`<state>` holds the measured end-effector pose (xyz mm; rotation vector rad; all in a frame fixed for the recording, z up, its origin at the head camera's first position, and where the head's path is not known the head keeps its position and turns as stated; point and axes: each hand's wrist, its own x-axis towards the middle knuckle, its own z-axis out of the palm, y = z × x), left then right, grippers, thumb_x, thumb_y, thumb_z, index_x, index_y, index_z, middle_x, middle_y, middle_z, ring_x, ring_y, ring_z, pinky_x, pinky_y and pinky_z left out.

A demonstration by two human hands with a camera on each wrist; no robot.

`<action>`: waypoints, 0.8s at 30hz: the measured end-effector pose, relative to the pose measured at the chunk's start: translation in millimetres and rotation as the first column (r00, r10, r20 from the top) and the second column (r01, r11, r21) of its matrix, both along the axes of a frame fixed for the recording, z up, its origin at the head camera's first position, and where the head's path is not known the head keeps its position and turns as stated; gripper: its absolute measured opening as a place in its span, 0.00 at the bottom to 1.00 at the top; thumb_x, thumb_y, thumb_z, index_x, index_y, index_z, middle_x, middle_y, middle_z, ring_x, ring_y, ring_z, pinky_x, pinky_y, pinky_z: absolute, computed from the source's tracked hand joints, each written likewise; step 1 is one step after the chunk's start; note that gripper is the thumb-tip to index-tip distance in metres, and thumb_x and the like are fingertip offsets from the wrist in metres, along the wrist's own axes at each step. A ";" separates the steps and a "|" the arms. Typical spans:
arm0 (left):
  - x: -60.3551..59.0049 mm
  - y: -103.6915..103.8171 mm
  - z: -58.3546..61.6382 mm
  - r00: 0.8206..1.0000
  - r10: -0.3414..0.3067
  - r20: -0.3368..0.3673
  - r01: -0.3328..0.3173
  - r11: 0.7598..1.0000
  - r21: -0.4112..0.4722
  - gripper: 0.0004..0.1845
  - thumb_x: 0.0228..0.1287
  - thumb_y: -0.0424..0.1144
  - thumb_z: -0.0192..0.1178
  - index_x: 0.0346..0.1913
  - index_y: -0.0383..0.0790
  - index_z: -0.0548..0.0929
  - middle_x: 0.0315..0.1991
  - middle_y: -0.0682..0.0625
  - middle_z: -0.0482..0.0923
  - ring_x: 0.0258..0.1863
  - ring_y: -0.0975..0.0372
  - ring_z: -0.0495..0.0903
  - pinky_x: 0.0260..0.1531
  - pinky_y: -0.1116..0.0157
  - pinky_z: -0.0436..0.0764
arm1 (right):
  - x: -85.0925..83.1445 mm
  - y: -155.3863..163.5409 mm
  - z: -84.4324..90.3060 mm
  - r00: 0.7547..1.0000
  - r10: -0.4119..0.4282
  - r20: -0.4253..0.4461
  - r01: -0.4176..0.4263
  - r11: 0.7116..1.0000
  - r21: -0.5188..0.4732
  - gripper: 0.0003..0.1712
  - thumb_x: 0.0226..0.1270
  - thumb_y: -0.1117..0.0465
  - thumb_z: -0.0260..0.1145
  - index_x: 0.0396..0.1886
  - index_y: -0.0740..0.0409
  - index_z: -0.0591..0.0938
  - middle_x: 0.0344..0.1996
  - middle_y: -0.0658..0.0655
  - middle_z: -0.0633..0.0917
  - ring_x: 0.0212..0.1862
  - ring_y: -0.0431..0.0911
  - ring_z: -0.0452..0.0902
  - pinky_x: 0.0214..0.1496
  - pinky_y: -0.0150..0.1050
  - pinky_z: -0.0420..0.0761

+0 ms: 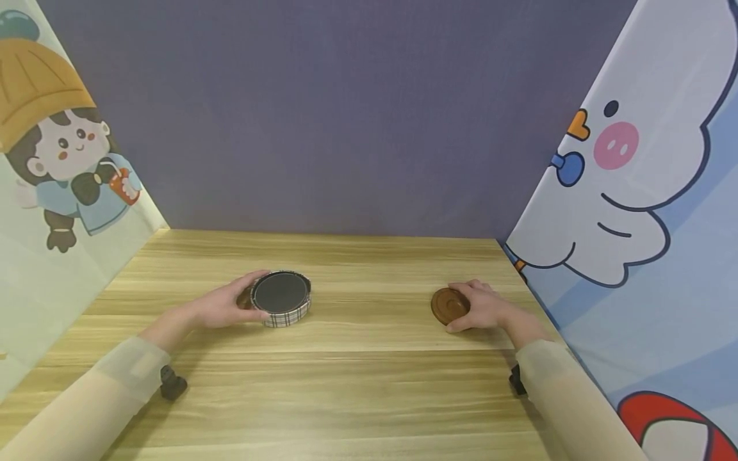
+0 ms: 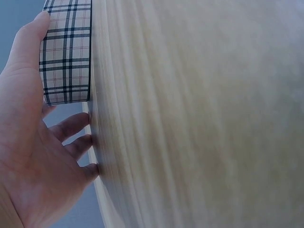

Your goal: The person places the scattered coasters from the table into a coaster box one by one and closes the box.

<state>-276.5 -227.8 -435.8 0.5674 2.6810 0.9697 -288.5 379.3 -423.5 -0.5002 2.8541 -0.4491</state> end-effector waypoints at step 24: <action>0.1 0.1 -0.3 1.000 -0.008 0.025 0.006 0.999 0.046 0.62 0.65 0.64 0.77 0.90 0.46 0.51 0.86 0.29 0.55 0.84 0.30 0.58 0.80 0.27 0.58 | -1.6 -8.7 -1.6 0.996 -0.020 -0.088 0.023 0.999 0.034 0.67 0.53 0.32 0.84 0.85 0.61 0.68 0.75 0.76 0.70 0.75 0.75 0.65 0.70 0.78 0.73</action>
